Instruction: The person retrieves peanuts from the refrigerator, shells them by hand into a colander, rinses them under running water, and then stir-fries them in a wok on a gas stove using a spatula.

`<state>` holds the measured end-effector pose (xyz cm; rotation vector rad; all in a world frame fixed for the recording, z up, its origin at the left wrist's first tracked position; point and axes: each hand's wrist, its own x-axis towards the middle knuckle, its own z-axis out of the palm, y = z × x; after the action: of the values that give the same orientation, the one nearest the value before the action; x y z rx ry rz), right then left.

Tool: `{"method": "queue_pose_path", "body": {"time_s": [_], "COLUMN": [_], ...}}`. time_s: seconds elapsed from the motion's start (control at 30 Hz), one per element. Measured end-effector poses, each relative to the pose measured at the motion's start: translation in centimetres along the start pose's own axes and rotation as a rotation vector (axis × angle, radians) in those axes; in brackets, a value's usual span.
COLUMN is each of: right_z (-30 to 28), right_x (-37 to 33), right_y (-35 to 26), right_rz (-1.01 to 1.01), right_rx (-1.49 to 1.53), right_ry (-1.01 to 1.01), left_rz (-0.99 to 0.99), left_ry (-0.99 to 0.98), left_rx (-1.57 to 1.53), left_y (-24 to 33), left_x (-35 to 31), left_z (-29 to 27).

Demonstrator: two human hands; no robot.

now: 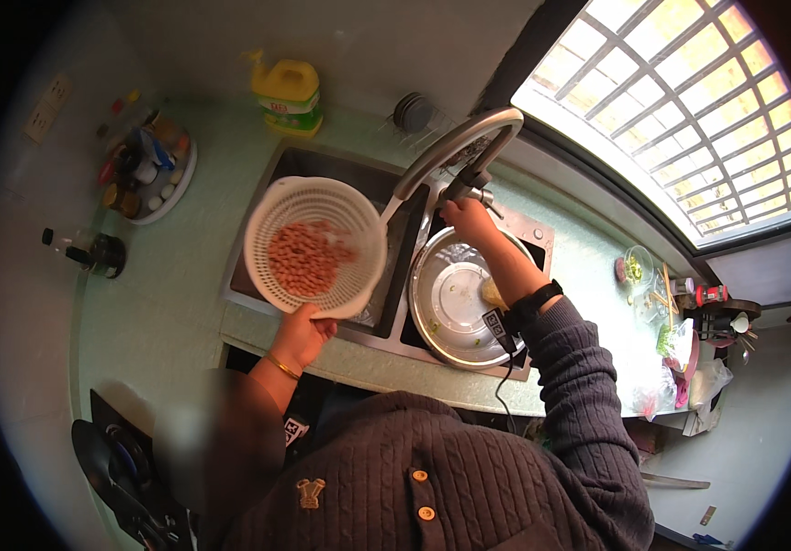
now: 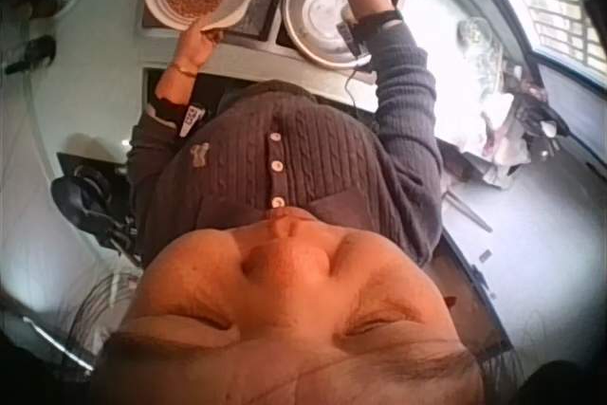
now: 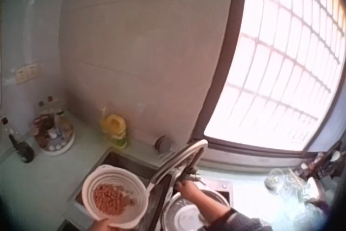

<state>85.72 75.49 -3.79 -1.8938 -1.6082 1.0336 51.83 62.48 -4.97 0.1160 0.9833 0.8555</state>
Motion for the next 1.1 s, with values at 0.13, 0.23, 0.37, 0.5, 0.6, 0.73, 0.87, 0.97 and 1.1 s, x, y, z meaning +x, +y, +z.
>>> {"method": "queue_pose_path", "body": {"time_s": [0.13, 0.23, 0.37, 0.5, 0.6, 0.73, 0.87, 0.97, 1.1], "right_z": [-1.3, -3.4, -3.4, -0.7, 6.3, 14.2, 15.5, 15.3, 15.9], "right_x": [-2.4, -2.5, 0.5, -0.6, -5.8, -12.3, -14.6, -15.2, -15.0], "right_y": [0.2, 2.9, 5.1, 4.1, 1.6, -3.5, -7.5, -9.1, -8.9], "right_rz": [-0.116, 0.089, 0.195, 0.363, 0.119, 0.291, 0.33, 0.233, 0.321], "right_rx": [-0.677, -0.956, -0.6, 0.002, 0.078, 0.736, 1.124, 1.152, 1.191], "right_ry": [0.429, 0.487, 0.179, 0.271, 0.088, -0.36, -0.423, -0.335, -0.313], "left_rz": [0.16, 0.179, 0.183, 0.171, 0.149, 0.062, 0.143, 0.204, 0.216], "left_ry": [0.105, 0.133, 0.069, -0.02, -0.043, -0.017, -0.056, -0.071, 0.006], "left_rx": [-0.088, -0.118, -0.086, -0.094, -0.127, -0.163, 0.024, 0.125, 0.232], "left_y": [1.5, 2.7, 4.0, 3.7, 2.4, 0.5, -2.0, -2.4, -2.5], "left_x": [-1.0, -2.2, -3.3, -2.8, -0.9, 0.2, -2.4, -4.6, -7.1], "left_z": [-2.0, -2.8, -2.9, -3.0, -2.9, -2.5, -1.4, -0.9, -2.1]}}
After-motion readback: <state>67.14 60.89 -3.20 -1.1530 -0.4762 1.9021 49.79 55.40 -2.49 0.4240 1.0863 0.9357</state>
